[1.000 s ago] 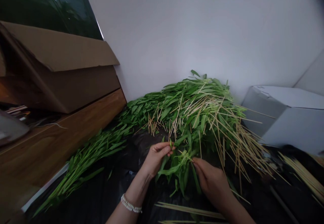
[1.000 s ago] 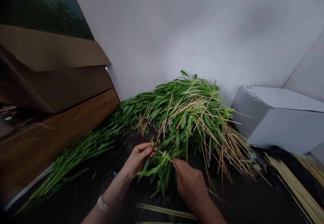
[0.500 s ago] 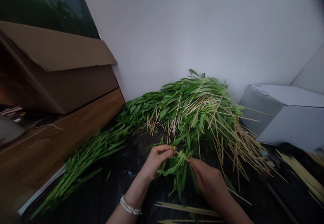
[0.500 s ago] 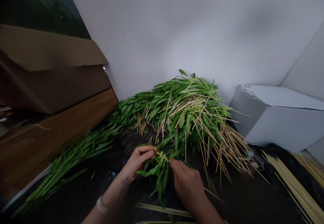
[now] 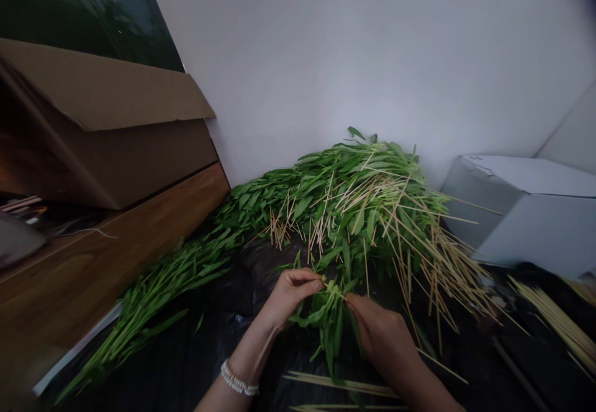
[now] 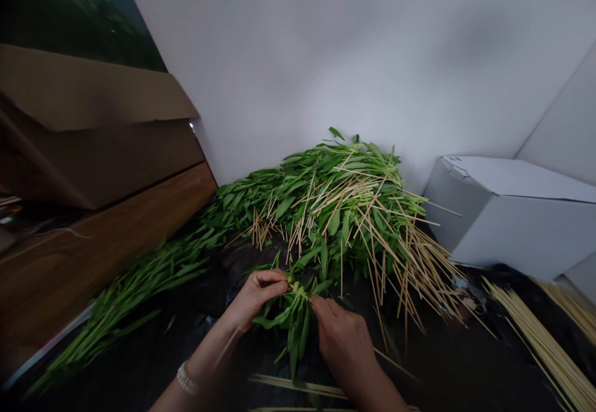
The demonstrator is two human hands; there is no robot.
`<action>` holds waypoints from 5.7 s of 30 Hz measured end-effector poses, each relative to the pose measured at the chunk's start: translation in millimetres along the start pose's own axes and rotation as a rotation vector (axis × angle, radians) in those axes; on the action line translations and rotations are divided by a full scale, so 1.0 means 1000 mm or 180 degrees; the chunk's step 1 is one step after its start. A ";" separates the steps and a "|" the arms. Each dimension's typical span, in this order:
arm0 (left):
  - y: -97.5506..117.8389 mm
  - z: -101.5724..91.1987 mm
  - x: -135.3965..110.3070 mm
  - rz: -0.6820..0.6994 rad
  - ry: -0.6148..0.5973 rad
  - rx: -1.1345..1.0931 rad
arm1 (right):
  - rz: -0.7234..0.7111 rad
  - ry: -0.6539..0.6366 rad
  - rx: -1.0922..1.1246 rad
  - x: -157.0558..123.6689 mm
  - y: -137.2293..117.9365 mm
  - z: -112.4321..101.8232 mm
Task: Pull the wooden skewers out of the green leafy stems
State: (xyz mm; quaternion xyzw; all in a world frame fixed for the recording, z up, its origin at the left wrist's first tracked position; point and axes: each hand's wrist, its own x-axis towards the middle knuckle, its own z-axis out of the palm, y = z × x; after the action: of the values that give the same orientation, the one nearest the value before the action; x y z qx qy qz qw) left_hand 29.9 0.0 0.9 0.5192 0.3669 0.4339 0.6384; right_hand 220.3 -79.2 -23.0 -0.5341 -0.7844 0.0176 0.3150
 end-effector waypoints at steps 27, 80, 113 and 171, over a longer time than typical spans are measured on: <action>-0.040 -0.046 0.033 0.0844 0.0872 0.4074 | 0.0321 0.0804 0.0219 0.004 0.016 -0.022; -0.002 0.007 -0.001 0.0017 0.0475 0.0362 | 0.0334 0.0097 0.0092 0.001 -0.002 0.006; 0.002 0.006 -0.006 -0.0065 -0.0345 0.0710 | 0.0017 0.0022 0.0150 0.004 -0.005 -0.001; 0.002 0.098 -0.006 0.0697 0.0050 0.0023 | 0.1014 0.0815 0.1839 0.007 0.012 -0.009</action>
State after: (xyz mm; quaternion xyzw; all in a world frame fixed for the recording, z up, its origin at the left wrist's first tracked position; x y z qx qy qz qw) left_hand 117.1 -39.0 21.9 0.5550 0.3145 0.5038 0.5824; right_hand 233.0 -70.7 -17.0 -0.5364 -0.6080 0.2205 0.5422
